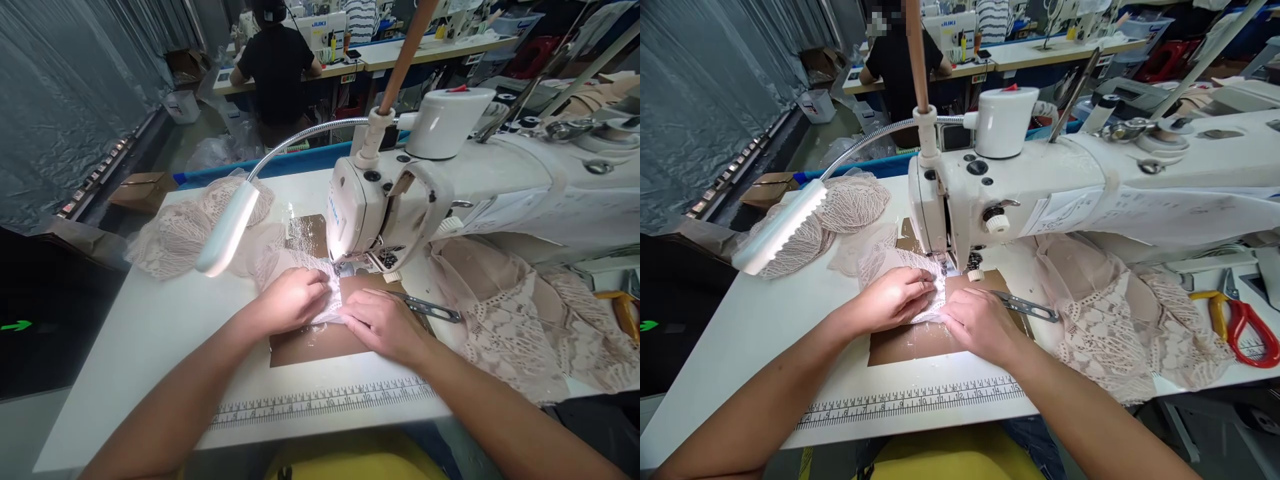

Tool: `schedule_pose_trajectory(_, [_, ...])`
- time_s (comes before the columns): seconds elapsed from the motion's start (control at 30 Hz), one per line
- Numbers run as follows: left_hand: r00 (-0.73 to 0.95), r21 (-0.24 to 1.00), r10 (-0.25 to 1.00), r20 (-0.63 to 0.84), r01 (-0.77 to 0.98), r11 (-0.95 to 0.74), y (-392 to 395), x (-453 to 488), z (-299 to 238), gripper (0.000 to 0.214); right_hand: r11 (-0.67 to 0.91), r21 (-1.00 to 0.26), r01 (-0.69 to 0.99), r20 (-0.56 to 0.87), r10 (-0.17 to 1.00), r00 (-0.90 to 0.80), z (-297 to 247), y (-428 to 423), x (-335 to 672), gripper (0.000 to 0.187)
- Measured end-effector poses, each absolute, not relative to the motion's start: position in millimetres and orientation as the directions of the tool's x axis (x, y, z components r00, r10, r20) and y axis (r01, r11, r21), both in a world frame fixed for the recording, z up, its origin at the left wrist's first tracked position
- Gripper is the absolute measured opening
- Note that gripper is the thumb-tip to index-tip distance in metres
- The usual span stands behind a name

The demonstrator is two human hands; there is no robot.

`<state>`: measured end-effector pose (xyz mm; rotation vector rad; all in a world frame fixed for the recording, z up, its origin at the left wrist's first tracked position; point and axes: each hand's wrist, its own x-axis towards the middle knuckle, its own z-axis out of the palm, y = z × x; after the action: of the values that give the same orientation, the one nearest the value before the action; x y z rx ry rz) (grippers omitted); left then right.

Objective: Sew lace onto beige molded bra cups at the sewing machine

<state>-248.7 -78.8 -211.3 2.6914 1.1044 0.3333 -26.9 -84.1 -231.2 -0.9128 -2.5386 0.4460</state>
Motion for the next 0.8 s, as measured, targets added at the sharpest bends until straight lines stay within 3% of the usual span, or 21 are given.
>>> schedule_pose_trajectory(0.23, [0.675,0.135,0.736,0.051,0.726,-0.675,-87,-238,-215,0.043,0.742,-0.398,0.540,0.290,0.660,-0.693,-233,-86,-27,0.032])
schedule_pose_trajectory(0.43, [0.669,0.091,0.743,0.022,0.738,-0.668,-86,-234,-214,0.044,0.761,-0.333,0.557,0.339,0.648,-0.683,-233,-87,-28,0.032])
schedule_pose_trajectory(0.8, [0.675,0.145,0.737,0.034,0.726,-0.672,-85,-241,-215,0.047,0.746,-0.314,0.587,0.370,0.665,-0.648,-237,-84,-28,0.026])
